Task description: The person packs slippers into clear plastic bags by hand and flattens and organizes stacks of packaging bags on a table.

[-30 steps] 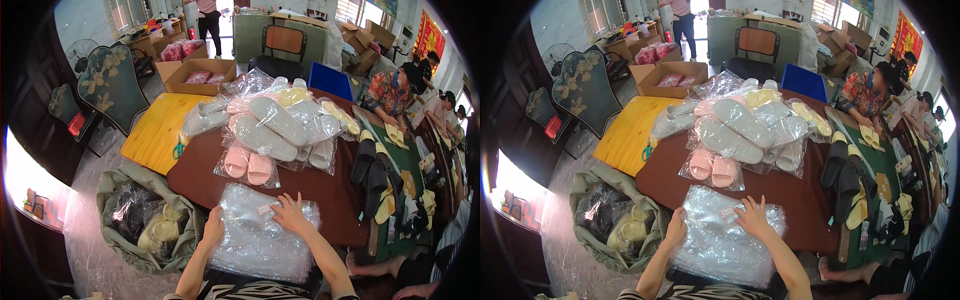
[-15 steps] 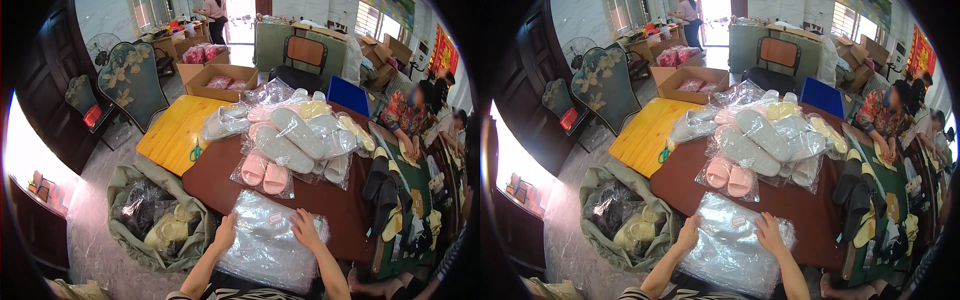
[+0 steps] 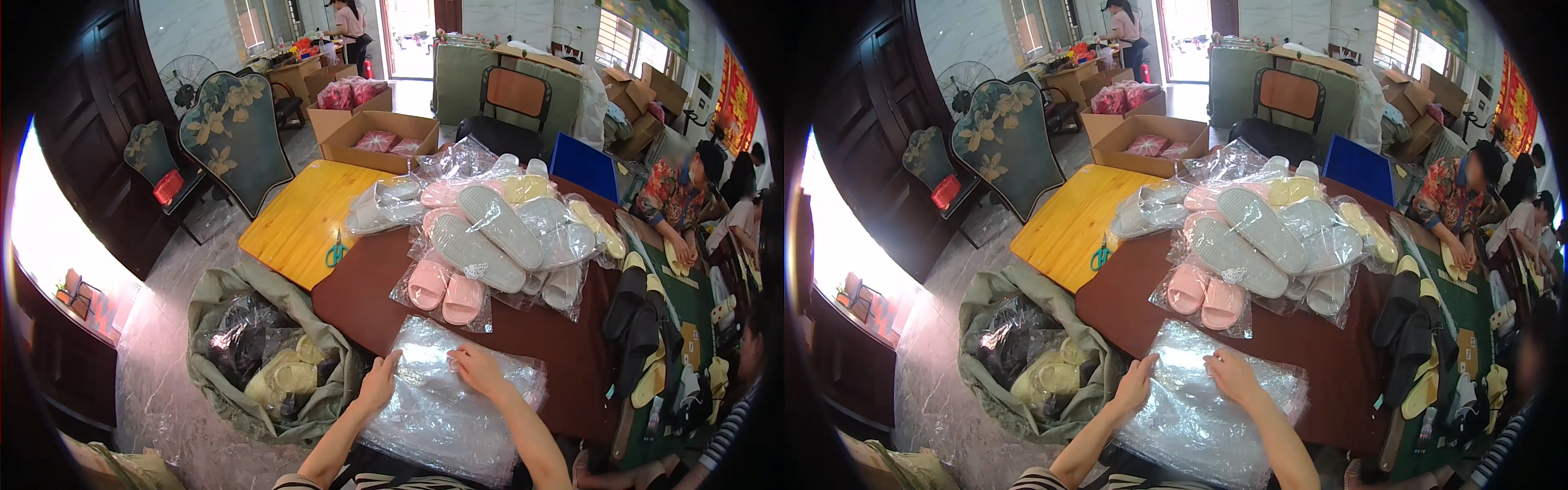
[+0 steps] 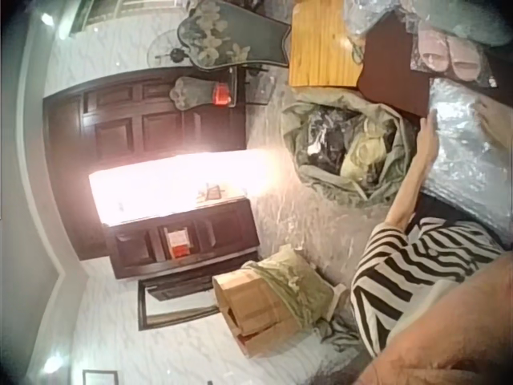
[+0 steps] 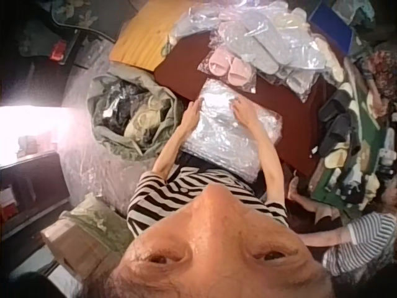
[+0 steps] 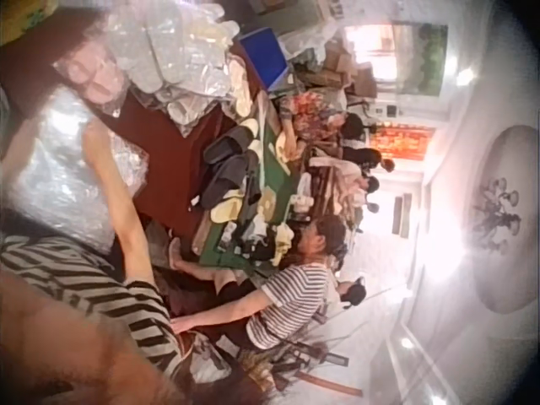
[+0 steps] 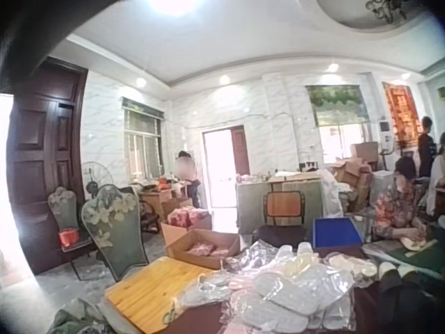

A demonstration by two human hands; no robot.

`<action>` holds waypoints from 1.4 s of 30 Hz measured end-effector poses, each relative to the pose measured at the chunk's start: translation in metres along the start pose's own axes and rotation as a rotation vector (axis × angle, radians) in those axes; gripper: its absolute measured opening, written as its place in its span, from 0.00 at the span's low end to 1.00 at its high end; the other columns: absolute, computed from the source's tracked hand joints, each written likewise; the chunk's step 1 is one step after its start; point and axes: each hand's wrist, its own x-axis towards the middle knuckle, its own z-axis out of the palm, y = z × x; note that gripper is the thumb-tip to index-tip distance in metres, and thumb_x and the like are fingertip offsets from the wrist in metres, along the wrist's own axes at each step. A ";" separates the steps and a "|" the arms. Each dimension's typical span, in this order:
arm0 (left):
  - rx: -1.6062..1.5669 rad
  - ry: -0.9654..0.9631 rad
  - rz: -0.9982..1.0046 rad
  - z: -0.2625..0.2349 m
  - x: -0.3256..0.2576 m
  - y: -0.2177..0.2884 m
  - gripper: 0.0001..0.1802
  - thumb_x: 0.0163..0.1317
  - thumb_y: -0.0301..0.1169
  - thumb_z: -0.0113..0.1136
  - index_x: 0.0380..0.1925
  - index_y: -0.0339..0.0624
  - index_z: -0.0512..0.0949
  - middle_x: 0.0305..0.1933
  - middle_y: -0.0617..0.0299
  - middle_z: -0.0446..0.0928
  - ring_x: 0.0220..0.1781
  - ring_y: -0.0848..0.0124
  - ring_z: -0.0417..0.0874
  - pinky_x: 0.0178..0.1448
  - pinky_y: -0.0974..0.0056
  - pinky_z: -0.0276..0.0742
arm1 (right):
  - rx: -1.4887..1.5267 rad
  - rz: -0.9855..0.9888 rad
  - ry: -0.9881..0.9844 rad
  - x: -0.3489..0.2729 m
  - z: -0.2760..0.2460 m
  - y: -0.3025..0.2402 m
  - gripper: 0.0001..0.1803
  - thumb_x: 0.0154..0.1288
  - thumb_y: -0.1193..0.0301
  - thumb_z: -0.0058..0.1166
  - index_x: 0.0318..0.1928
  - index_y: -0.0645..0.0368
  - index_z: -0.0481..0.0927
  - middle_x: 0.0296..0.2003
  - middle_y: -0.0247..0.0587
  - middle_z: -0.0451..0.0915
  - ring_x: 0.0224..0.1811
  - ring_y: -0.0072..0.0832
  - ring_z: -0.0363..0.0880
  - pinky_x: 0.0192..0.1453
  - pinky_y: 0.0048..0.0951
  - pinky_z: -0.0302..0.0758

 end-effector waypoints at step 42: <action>0.104 0.053 0.048 0.003 -0.005 -0.002 0.35 0.65 0.28 0.51 0.73 0.59 0.59 0.46 0.46 0.69 0.37 0.43 0.80 0.43 0.43 0.78 | -0.168 -0.005 0.056 -0.007 0.034 0.011 0.26 0.61 0.57 0.62 0.60 0.44 0.78 0.61 0.39 0.71 0.62 0.43 0.67 0.66 0.49 0.62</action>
